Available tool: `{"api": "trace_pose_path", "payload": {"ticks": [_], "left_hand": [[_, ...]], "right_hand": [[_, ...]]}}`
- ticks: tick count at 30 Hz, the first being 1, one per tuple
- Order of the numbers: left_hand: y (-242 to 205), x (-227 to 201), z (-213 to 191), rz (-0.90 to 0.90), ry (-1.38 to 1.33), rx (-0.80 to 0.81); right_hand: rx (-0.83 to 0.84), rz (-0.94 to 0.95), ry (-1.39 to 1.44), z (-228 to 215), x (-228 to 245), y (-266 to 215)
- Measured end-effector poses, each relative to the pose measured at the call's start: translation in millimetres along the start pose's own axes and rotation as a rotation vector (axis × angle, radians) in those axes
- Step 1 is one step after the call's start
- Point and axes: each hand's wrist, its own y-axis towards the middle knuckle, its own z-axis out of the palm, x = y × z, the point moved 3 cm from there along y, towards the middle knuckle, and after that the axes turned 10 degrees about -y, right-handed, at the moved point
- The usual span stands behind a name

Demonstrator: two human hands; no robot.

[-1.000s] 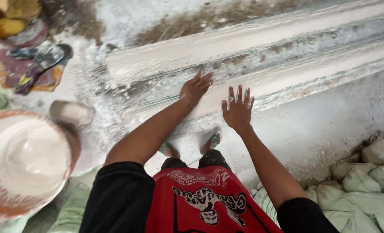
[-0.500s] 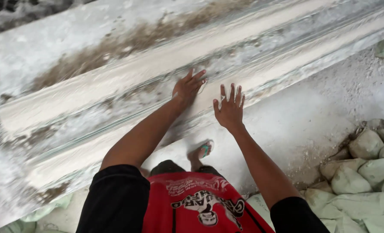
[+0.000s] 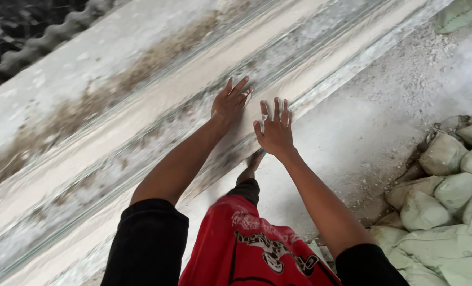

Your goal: The person is applying liquid gypsum plaster over glass fiber strips inside a mold to create decorative molding.

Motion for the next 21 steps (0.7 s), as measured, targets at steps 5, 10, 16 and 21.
{"api": "trace_pose_path", "payload": {"ticks": [5,10,16,21], "left_hand": [[106.2,-22.2,-30.2,-0.016,-0.003,-0.104],[205.4,-34.8,-71.5,-0.007,-0.028,-0.155],[341.4,-49.4,-109.0,-0.003,-0.131,-0.184],[452.2,-67.6,-150.9,0.029,-0.169,-0.117]], "right_hand": [[0.006,-0.029,-0.005,-7.6,-100.6,60.7],[0.019,-0.037,-0.043,-25.1,-208.2,117.4],[-0.041,-0.013,-0.056,-46.8,-323.6,181.7],[-0.107,-0.070,-0.073,-53.4,-431.6,232.4]]}}
